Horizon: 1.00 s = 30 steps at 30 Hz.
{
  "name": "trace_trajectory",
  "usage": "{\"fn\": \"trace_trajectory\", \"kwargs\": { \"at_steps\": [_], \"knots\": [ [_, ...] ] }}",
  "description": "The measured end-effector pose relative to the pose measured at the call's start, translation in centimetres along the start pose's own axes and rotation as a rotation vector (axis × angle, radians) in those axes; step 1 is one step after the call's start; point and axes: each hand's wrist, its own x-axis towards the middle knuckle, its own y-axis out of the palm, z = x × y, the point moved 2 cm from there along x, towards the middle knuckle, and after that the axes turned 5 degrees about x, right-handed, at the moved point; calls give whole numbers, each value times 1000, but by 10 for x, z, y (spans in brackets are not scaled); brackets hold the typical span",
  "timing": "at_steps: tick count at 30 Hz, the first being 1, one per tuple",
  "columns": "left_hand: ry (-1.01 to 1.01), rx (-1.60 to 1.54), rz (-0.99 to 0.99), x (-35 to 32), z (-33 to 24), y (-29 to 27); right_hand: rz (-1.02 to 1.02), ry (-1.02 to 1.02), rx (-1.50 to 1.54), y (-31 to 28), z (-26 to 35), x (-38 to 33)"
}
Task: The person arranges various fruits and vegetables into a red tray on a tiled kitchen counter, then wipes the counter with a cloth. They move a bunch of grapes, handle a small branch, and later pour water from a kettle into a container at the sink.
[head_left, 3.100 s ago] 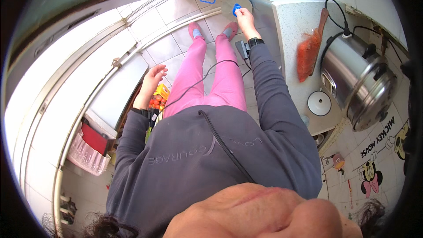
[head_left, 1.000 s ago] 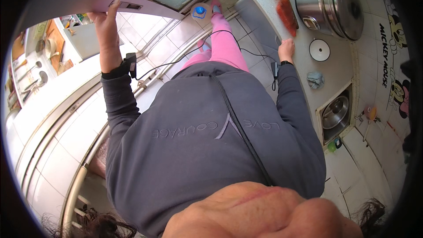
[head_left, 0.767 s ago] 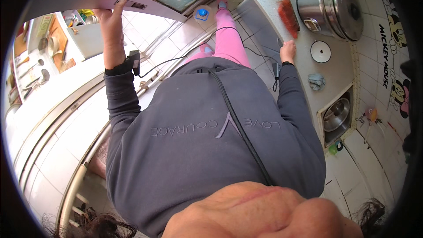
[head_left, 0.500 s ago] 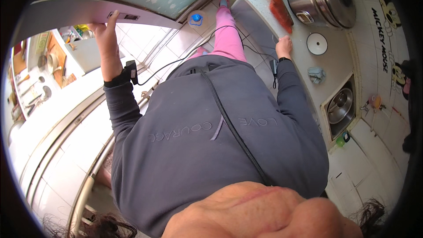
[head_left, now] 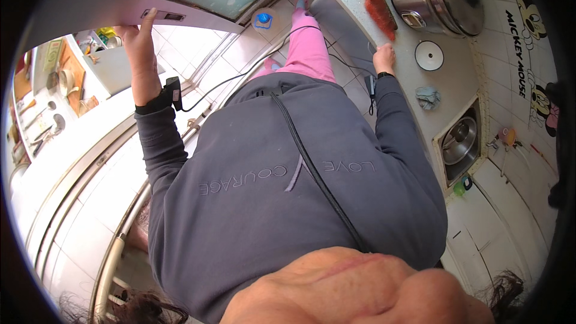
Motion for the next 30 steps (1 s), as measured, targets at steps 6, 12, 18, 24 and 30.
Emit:
{"fn": "trace_trajectory", "kwargs": {
  "at_steps": [6, 12, 18, 24, 30],
  "knots": [
    [-18, 86, 32, -5, 0, -12, 302, -218, 10, -25, -5, 16],
    [-372, -95, -26, -86, 35, -20, -198, -364, -61, -89, 43, 52],
    [-581, 33, 87, -215, 60, 35, 65, -239, -67, -56, 52, 101],
    [-794, -71, 232, -298, 50, 75, 325, -167, 433, -31, 9, 130],
    [-812, -118, 207, -327, 35, 61, 233, -318, 456, -50, 52, 56]
  ]
}}
